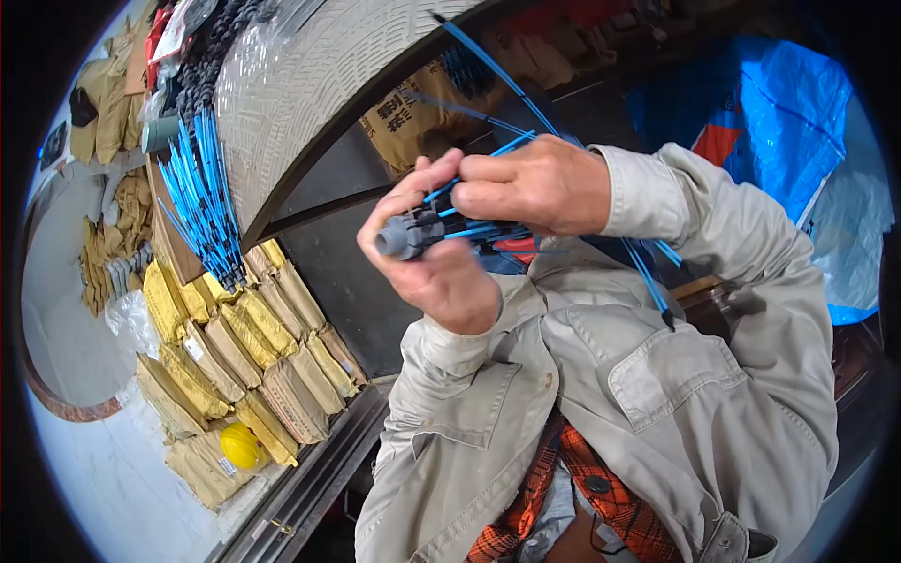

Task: Assembling a wire harness by inserting blue cables into a central hub and securing them.

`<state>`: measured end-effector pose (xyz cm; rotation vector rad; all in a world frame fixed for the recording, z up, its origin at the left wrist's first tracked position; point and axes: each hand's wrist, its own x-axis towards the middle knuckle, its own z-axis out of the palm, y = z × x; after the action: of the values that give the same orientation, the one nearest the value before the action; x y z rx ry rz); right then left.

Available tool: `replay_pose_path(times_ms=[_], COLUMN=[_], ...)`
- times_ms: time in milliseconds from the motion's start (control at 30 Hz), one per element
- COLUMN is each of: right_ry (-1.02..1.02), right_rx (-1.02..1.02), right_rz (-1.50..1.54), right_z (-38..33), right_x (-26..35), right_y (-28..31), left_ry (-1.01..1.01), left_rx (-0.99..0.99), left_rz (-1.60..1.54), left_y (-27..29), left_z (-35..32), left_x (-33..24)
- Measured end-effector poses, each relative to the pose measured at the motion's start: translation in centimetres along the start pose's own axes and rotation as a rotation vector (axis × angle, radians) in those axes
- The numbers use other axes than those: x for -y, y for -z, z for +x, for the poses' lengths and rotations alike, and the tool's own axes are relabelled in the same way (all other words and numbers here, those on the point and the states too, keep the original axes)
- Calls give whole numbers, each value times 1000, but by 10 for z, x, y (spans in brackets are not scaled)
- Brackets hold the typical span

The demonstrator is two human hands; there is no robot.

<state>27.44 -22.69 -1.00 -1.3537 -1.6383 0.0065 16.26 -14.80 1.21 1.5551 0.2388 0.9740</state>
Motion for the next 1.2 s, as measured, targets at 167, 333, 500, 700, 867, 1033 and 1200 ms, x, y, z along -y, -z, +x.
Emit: replay_pose_path(times_ms=[167,333,500,700,867,1033,1200], right_ry=[-85,-299,-467,-493,-545,-872,-1114], right_rx=[53,139,140,170,165,162,84], right_rz=[50,447,625,550,496,391,854], right_z=[-8,-21,-31,-22,-4,-24,5], right_x=[11,18,27,35,16,-66,-97], right_y=[10,22,26,36,76,28,-129], left_ry=[-103,-155,-173,-138,-17,-17,-88], left_rx=[65,133,209,227,-127,-251,-185], left_rz=[172,79,35,-29,48,26,-151], left_y=[2,2,-5,3,67,145,169], left_z=[4,-7,-16,-19,-3,-15,-41], left_x=[-3,-9,-17,-23,-40,-63,-77])
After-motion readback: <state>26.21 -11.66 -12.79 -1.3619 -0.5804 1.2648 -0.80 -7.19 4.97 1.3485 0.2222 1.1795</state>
